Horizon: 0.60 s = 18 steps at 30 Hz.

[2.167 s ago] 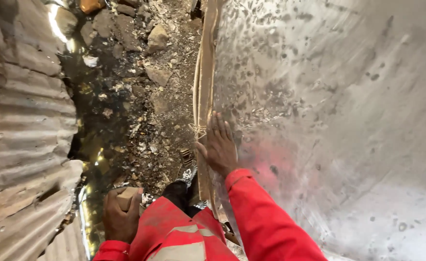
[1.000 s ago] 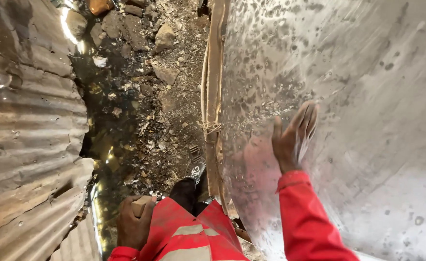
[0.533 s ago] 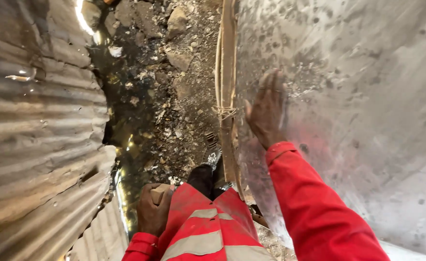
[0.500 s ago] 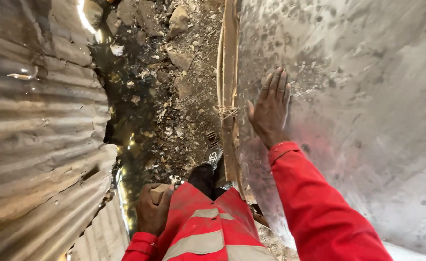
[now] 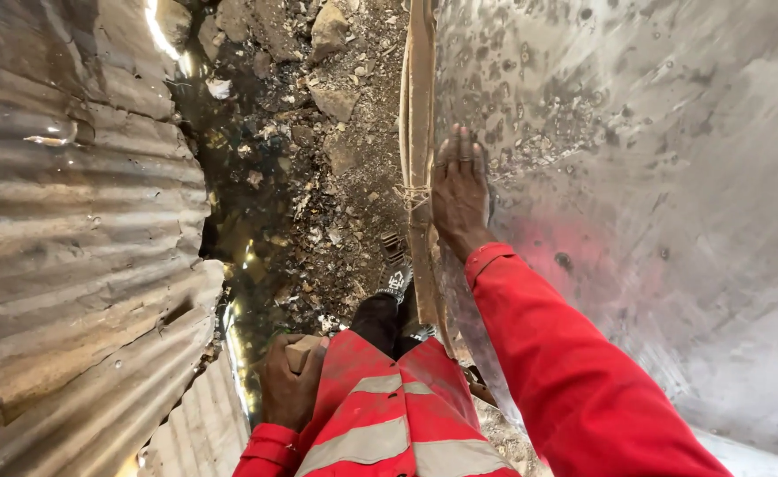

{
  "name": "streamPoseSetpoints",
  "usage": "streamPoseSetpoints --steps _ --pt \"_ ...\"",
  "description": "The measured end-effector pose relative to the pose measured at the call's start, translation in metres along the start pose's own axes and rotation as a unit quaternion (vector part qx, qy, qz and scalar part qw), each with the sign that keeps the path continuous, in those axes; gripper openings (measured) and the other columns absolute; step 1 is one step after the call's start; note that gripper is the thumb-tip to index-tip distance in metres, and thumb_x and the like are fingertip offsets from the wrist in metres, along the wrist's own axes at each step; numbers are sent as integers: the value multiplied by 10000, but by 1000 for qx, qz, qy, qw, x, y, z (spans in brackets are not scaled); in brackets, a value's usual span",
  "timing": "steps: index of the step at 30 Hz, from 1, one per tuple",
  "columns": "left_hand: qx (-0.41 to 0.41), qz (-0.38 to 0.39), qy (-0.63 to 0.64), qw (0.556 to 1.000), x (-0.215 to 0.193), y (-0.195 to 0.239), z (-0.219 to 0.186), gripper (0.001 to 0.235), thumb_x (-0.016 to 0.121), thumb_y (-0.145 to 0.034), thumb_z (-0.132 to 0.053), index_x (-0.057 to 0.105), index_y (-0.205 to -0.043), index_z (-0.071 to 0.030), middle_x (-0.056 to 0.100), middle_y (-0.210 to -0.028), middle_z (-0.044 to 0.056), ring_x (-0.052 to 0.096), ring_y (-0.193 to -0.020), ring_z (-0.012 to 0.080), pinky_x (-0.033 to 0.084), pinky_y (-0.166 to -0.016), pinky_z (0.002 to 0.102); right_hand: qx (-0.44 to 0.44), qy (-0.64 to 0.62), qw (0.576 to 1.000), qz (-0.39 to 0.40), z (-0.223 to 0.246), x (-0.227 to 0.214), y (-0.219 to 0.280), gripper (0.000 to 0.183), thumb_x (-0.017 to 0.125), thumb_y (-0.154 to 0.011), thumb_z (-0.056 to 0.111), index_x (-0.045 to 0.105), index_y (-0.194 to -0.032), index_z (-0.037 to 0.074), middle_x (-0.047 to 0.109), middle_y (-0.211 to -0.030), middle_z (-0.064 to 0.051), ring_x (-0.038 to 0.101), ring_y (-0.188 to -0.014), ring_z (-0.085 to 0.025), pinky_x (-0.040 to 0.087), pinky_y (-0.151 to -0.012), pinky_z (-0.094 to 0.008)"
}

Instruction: Using a small block to mark or rub the surface of a car hood, likely as part of a vinyl wrapping or surface preparation process.

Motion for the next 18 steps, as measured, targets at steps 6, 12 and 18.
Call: streamPoseSetpoints --steps 6,12,18 --pt "-29 8 -27 999 -1 3 -21 444 817 -912 -477 760 -1149 -106 812 -1156 146 792 -950 300 669 -744 456 -138 48 986 81 3 7 -4 534 563 -1073 161 583 -1584 8 444 -1782 -204 268 -1698 -371 59 -1433 -534" --pt "-46 11 -19 999 -4 1 -9 428 804 -936 -467 720 -1160 -113 828 -1100 121 794 -889 270 667 -670 406 -27 -146 984 -100 3 -63 15 1072 935 -854 118 279 -1677 -91 300 -1786 -303 261 -1704 -475 235 -1437 -561" --pt "18 -6 -39 999 7 -6 -11 480 823 -892 -535 751 -1135 -128 782 -1163 122 764 -967 299 623 -796 473 -241 -49 953 175 -9 -9 24 1091 689 -966 656 253 -1748 32 179 -1853 -248 133 -1730 -383 -6 -1397 -544"
Point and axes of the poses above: each hand's wrist, its own y-axis away from the middle knuckle, its own x-axis out of the palm, z = x × y, the point moved 2 cm from there along -y, towards the middle knuckle
